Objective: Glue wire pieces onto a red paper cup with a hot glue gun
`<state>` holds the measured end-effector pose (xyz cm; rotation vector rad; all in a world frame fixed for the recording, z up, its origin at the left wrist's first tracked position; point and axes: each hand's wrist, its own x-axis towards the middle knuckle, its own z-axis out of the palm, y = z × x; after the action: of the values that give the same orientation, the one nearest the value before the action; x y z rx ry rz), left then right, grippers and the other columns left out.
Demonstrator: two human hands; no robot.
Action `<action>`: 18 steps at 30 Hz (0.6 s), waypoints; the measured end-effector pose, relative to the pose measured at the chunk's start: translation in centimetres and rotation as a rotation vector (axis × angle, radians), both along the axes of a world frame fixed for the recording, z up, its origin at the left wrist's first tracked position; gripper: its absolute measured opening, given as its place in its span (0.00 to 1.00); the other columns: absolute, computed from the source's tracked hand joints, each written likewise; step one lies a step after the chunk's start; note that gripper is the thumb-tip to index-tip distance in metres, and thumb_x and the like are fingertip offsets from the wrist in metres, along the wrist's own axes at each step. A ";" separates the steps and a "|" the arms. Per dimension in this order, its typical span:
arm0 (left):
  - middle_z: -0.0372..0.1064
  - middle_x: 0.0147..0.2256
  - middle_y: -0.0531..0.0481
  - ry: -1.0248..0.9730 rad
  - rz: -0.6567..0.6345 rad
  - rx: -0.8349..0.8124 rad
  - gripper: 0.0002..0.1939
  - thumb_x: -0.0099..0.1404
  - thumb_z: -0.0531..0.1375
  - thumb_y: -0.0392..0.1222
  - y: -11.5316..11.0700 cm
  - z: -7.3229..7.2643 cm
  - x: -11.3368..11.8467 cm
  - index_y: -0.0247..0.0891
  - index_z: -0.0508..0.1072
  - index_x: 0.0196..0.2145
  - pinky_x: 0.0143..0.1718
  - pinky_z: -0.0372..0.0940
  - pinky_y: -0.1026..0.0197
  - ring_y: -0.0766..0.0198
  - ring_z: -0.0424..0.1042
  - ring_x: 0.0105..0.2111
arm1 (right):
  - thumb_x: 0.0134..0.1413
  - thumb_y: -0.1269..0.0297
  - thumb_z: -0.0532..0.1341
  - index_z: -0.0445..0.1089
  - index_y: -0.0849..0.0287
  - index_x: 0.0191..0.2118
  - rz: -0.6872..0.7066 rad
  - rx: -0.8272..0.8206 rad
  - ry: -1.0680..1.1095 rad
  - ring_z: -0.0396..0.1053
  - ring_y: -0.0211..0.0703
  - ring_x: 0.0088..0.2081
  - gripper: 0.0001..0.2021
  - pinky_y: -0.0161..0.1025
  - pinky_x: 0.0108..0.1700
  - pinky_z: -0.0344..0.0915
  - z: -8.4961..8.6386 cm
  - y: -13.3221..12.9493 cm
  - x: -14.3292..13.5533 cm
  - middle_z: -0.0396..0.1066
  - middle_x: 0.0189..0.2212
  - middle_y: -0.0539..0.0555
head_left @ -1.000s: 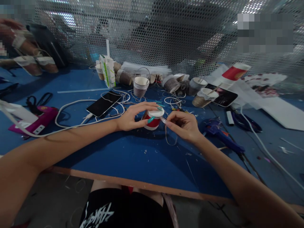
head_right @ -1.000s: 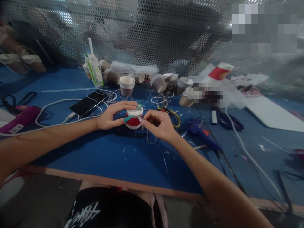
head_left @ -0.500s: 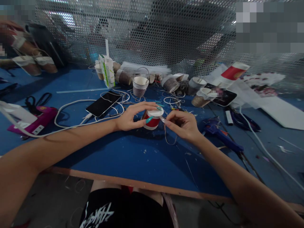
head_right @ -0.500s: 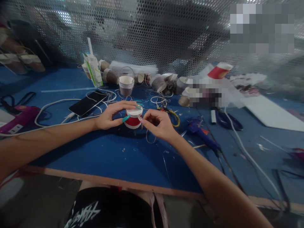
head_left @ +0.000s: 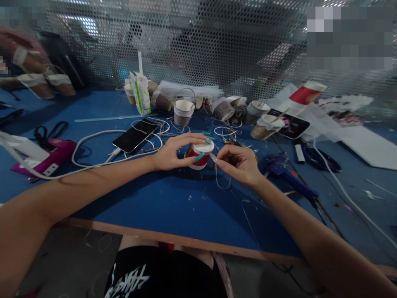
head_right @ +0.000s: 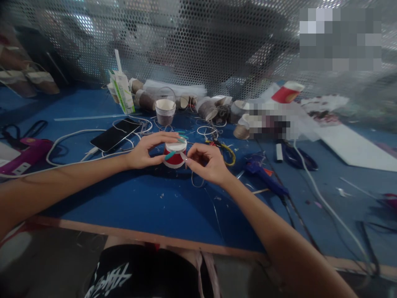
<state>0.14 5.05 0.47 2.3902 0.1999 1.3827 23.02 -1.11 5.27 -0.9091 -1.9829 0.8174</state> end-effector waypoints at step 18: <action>0.73 0.55 0.38 0.028 -0.013 -0.004 0.22 0.66 0.61 0.47 -0.2 0.3 -0.2 0.40 0.70 0.57 0.59 0.67 0.47 0.53 0.72 0.58 | 0.49 0.64 0.66 0.66 0.58 0.24 -0.054 0.076 -0.029 0.54 0.28 0.14 0.09 0.30 0.16 0.50 -0.3 0.3 0.0 0.63 0.16 0.45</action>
<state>-0.05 4.81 0.80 2.4041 0.1941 1.3423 23.05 -0.83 5.00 -0.9304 -1.9916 0.6980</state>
